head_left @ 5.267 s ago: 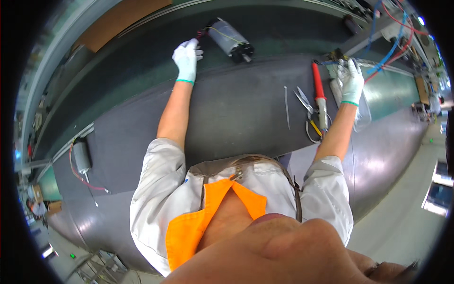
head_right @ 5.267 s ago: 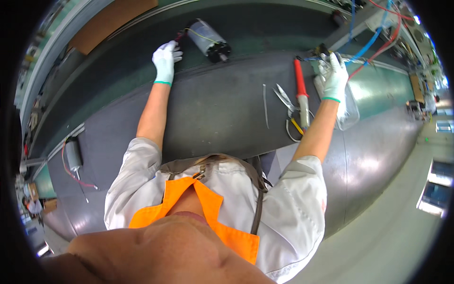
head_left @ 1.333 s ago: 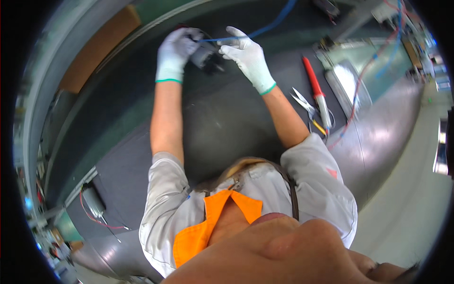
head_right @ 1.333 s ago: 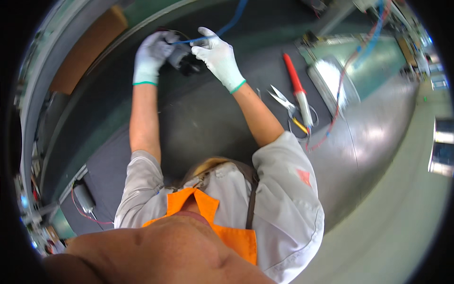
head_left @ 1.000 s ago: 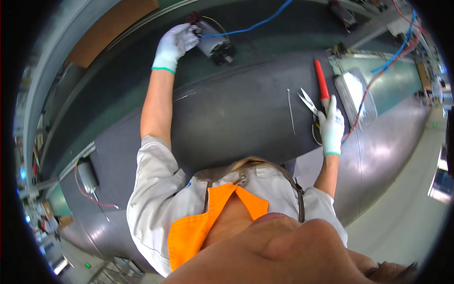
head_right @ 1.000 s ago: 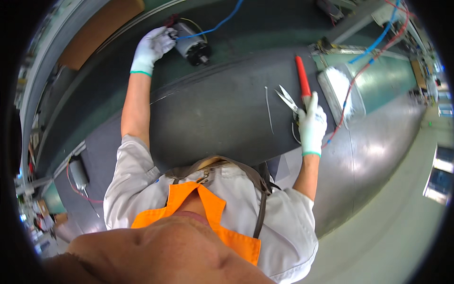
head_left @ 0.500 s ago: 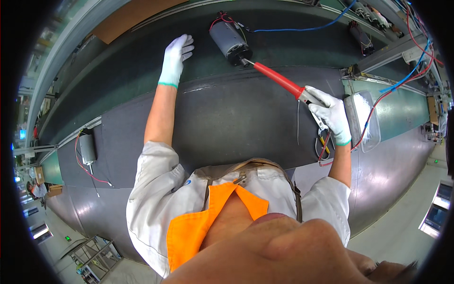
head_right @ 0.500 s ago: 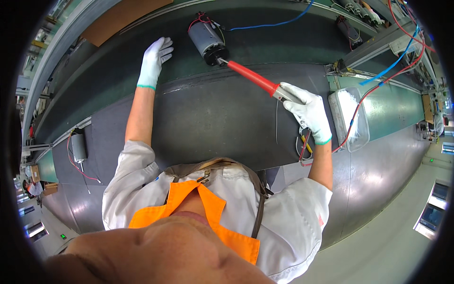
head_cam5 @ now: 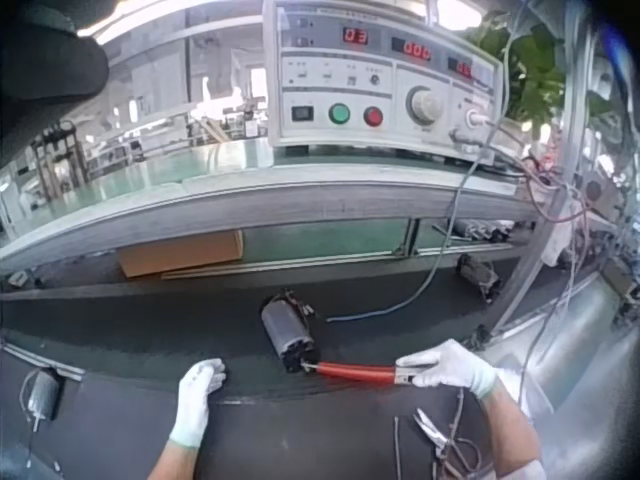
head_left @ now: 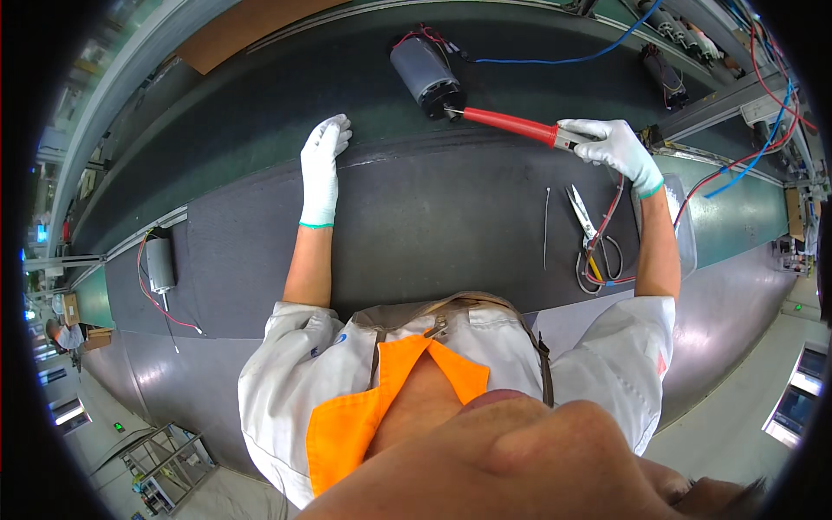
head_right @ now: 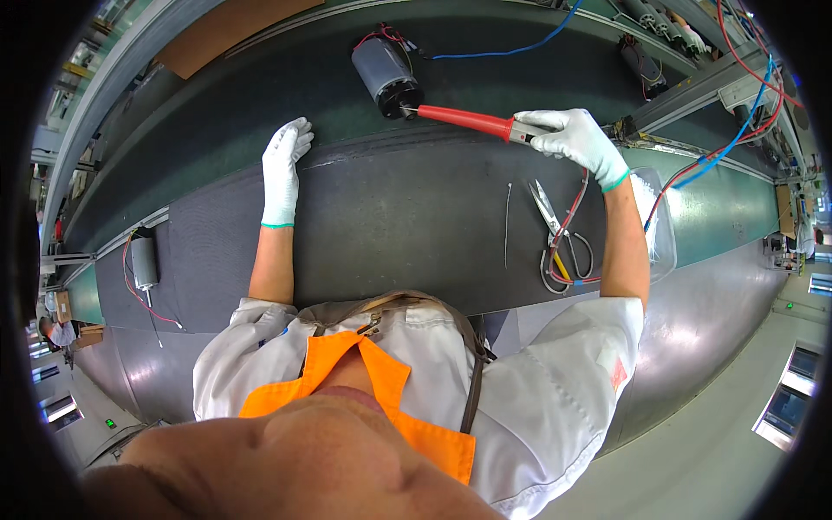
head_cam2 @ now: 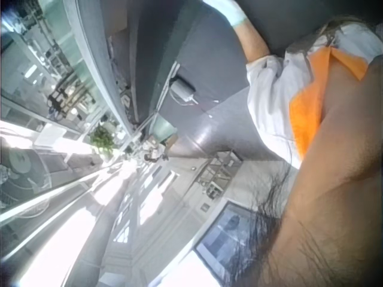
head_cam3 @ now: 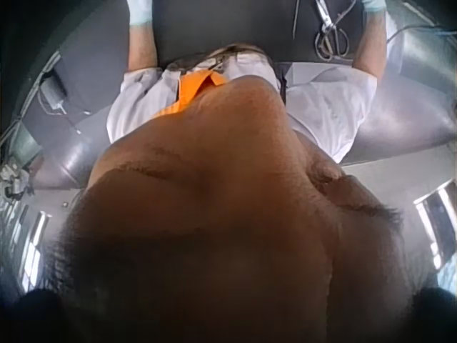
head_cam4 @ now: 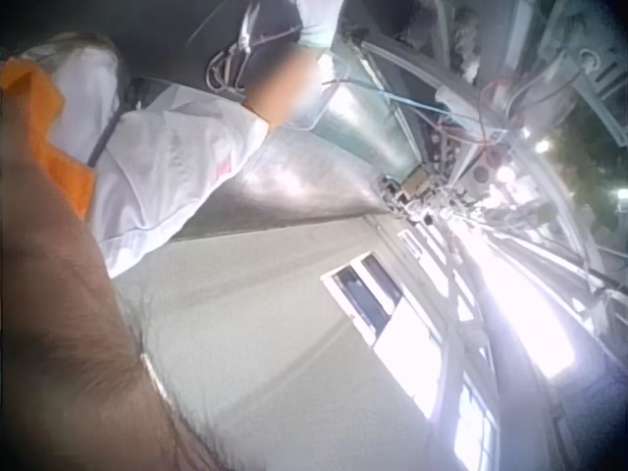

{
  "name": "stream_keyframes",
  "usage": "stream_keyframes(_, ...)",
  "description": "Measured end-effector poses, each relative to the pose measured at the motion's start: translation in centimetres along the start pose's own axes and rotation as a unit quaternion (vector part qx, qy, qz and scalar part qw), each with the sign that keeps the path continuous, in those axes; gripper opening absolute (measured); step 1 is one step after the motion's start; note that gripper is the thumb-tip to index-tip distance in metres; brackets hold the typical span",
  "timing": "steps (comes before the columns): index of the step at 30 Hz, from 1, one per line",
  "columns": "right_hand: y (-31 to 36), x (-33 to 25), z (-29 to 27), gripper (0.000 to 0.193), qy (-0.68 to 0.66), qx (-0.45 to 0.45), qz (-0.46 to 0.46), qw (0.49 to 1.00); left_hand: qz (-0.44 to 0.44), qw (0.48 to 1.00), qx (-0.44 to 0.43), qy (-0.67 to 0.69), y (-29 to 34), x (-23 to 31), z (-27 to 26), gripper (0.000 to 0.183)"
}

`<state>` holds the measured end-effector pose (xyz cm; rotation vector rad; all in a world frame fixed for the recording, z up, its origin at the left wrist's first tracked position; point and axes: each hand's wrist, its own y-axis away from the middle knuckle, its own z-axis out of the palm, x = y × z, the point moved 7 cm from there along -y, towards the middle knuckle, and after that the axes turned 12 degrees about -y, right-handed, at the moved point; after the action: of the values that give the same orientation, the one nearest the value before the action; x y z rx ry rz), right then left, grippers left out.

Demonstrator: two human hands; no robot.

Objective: The person assembles small cylindrical motors by stripping wires, twisting them together, and connecting them to a testing device. They use pliers to cut wires and a red probe to test the connections. The person also wipes the work surface with a cloth during the process.

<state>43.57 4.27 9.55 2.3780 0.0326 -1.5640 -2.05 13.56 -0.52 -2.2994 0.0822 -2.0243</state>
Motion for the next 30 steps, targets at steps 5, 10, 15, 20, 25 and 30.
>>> stream_keyframes(5,-1.7,2.0,-1.8,0.047,0.001,-0.013,0.000,1.000,0.015,1.000,0.015,0.004,0.3,-0.5,0.2,0.039)
stream_keyframes(10,-2.6,0.6,-2.2,0.045,0.069,-0.007,-0.032,0.997,0.016,1.000,0.022,0.016,0.3,-1.3,-0.1,0.041)
stream_keyframes(15,-4.2,-0.8,-1.7,0.049,0.097,-0.034,-0.034,0.994,0.024,0.999,0.030,0.023,0.2,-1.8,0.0,0.039)
stream_keyframes(20,-5.7,-0.5,-1.1,0.047,0.092,-0.025,-0.035,0.995,0.037,0.998,0.024,0.053,0.1,-2.1,-0.3,0.038)
stream_keyframes(25,-5.0,-0.8,-0.6,0.048,0.163,-0.004,-0.041,0.986,0.028,0.998,0.018,0.047,0.1,-1.7,-0.1,0.038)
stream_keyframes(30,-1.6,-1.0,1.2,0.048,0.274,0.072,-0.148,0.948,0.035,0.998,0.009,0.057,-0.1,-2.0,-0.3,0.037)
